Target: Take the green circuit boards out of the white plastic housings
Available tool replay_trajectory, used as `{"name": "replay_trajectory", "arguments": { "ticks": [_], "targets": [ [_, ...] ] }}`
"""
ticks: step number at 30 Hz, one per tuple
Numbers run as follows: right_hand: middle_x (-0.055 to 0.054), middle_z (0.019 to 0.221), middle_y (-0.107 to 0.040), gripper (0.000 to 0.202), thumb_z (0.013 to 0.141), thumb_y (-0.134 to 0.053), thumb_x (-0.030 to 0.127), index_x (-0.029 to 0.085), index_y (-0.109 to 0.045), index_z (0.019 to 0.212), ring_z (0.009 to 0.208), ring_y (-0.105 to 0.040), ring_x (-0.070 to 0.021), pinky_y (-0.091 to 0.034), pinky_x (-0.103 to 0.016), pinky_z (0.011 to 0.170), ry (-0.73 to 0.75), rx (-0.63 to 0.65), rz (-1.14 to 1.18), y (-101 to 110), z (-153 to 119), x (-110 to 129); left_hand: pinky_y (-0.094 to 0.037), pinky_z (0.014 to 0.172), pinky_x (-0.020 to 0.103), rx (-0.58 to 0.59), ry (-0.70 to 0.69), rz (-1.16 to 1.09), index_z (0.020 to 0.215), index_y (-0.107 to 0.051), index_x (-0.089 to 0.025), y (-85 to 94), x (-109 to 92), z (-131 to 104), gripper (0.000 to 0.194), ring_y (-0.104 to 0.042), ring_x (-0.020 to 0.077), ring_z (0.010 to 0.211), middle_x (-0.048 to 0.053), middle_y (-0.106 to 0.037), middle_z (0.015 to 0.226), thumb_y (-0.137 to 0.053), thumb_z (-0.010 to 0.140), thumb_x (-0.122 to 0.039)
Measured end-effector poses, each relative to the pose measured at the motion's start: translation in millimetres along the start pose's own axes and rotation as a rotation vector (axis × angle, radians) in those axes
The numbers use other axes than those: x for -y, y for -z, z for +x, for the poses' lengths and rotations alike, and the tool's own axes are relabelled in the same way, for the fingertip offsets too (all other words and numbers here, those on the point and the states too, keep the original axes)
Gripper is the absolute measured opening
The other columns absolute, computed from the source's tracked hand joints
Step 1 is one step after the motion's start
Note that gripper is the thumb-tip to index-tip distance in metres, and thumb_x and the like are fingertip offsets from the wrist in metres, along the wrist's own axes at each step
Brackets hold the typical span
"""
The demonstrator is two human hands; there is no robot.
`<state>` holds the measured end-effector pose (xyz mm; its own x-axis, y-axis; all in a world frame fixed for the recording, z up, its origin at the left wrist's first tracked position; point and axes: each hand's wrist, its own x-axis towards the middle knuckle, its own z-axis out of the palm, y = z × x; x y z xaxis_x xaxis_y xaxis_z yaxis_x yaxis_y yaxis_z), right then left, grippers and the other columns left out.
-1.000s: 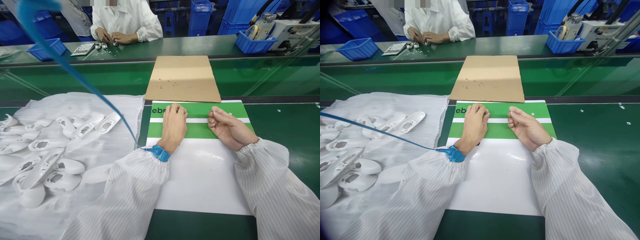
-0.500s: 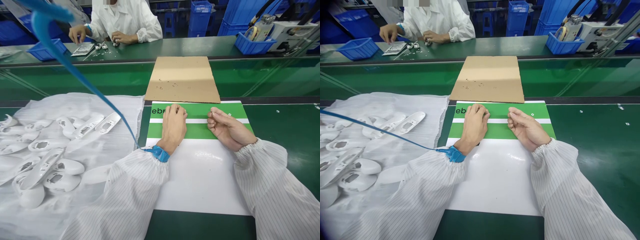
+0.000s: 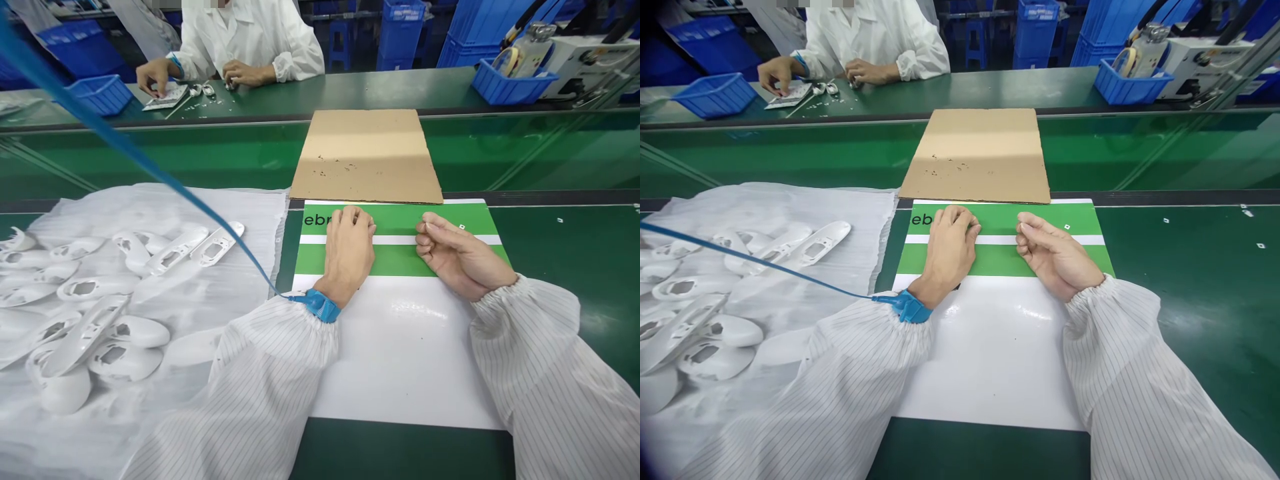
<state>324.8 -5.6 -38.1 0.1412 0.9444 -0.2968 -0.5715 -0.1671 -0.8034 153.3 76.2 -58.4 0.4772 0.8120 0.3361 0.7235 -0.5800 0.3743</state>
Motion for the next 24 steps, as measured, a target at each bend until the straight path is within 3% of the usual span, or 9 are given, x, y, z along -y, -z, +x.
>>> {"name": "replay_trajectory", "arguments": {
  "ticks": [24],
  "targets": [
    [0.001, 0.088, -0.052, 0.012, 0.08, -0.074, 0.028, 0.027, -0.065, 0.086, 0.075, -0.049, -0.0094, -0.049, -0.018, 0.066, 0.016, -0.003, -0.101, -1.1, -1.6, 2.2, -0.042, 0.084, 0.039, 0.01, 0.004, -0.012, 0.092, -0.058, -0.019, 0.2, -0.4, 0.4, 0.014, -0.048, 0.0237, 0.096, 0.008, -0.059, 0.108, -0.045, 0.097, -0.016]
  ]
}}
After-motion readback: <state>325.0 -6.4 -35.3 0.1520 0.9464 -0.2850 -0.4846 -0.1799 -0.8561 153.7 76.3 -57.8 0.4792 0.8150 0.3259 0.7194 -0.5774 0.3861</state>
